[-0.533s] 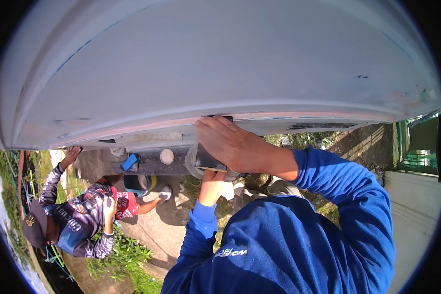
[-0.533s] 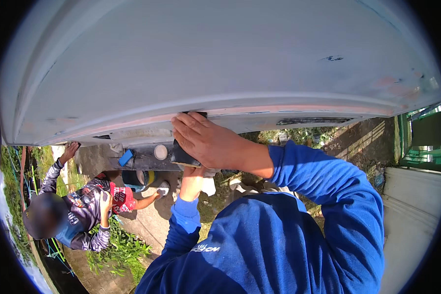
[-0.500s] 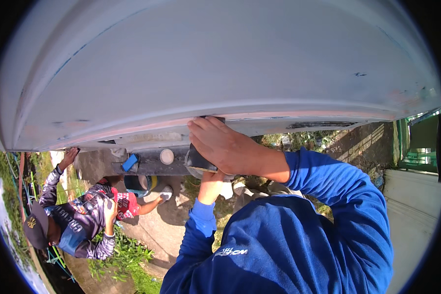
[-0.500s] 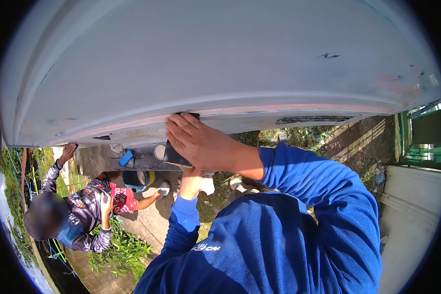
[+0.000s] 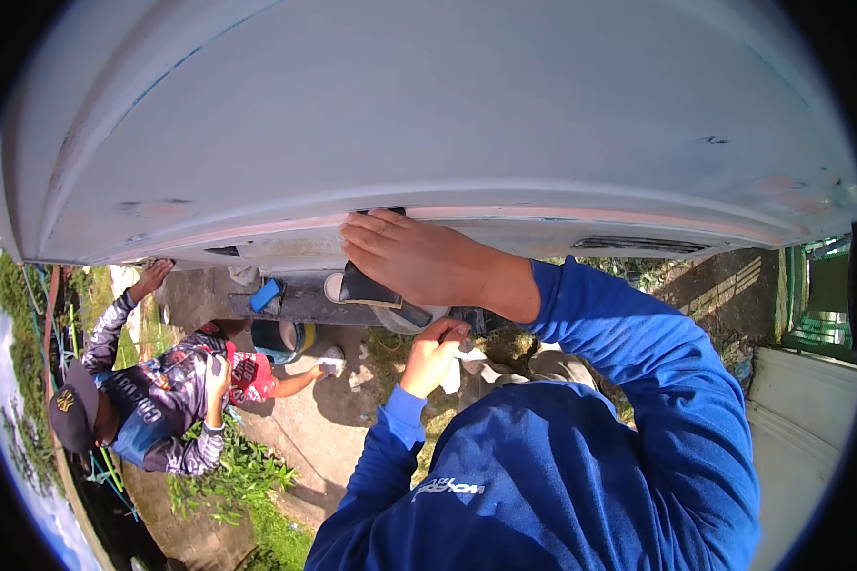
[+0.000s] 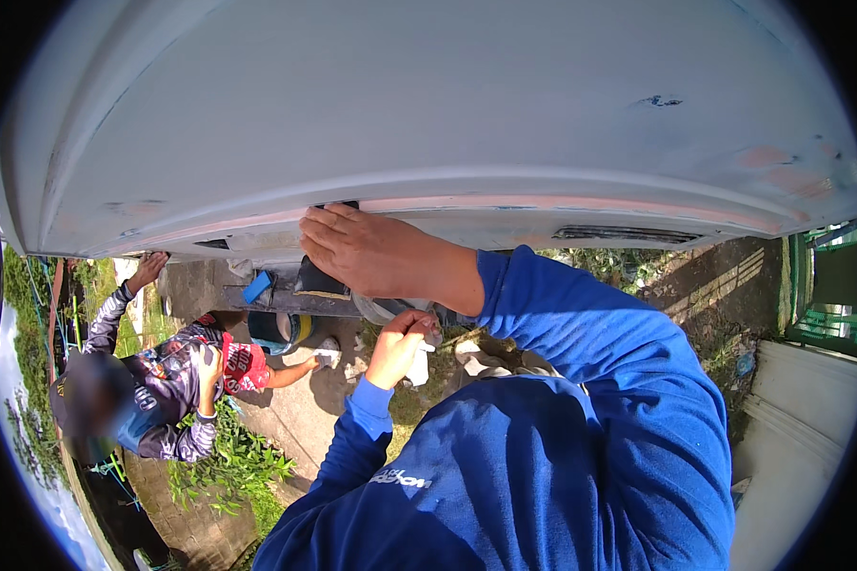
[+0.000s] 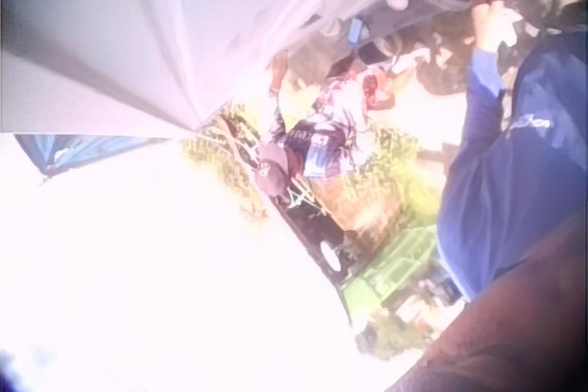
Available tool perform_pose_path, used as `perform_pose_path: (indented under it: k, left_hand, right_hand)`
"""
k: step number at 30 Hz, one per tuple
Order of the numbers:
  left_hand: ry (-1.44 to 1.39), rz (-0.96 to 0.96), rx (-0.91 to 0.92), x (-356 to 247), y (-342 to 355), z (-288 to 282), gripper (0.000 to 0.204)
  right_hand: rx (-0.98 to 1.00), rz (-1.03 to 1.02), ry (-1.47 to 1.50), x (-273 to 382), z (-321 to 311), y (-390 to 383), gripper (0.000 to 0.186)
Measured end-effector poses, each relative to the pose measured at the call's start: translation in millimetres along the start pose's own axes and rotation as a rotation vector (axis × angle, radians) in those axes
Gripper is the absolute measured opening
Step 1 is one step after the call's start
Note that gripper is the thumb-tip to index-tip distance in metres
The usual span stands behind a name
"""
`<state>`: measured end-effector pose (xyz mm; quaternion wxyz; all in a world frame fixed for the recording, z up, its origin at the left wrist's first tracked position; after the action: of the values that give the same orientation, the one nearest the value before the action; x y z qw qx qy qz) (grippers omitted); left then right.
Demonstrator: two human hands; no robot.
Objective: The person sands the surface of a white vehicle part with a sanding block, moving across the curved body and around the taillight area. Another person works nearby on a different section of the vehicle.
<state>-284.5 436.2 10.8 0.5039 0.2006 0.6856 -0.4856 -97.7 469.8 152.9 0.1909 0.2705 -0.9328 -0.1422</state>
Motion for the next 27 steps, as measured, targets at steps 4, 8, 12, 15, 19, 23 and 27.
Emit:
perform_pose_path:
  k: [4, 8, 12, 15, 19, 23, 27]
  left_hand:
    - [0.064, -0.005, -0.093, 3.0, -34.5, -11.2, 0.026]
    - [-0.048, -0.065, -0.208, 32.0, -76.7, -17.3, 0.023]
    - [-0.003, -0.019, -0.161, 9.3, -66.9, -22.4, 0.02]
    - [-0.015, 0.002, -0.162, 11.5, -67.2, -23.6, 0.02]
    - [-0.084, -0.04, -0.286, 49.3, -112.4, -35.4, 0.022]
    - [-0.118, -0.083, -0.353, 76.3, -146.4, -49.4, 0.022]
    - [0.008, -0.025, -0.285, 24.2, -126.6, -60.0, 0.021]
  right_hand:
    - [0.091, 0.0, -0.004, -12.5, -15.5, -37.4, 0.043]
    - [0.032, -0.026, -0.063, -11.8, -2.7, -33.0, 0.045]
    - [-0.116, -0.014, -0.241, 17.8, 44.2, 91.1, 0.043]
    - [-0.085, -0.042, -0.245, 28.9, 48.5, 109.9, 0.042]
    - [-0.097, -0.044, -0.083, 4.7, 27.6, 37.7, 0.037]
    - [-0.173, -0.018, -0.266, 13.1, 38.7, 50.2, 0.039]
    - [-0.35, -0.017, -0.418, 39.8, 88.0, 173.4, 0.04]
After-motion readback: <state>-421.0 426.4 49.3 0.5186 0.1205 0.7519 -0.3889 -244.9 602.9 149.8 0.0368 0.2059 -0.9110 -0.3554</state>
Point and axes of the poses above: each hand's wrist, its own y-axis towards the middle knuckle, its own z-axis out of the palm, x = y × z, the point moved 2 cm from there along y, towards the middle knuckle, and after that the axes turned 11 degrees about x, right-handed, at the moved point
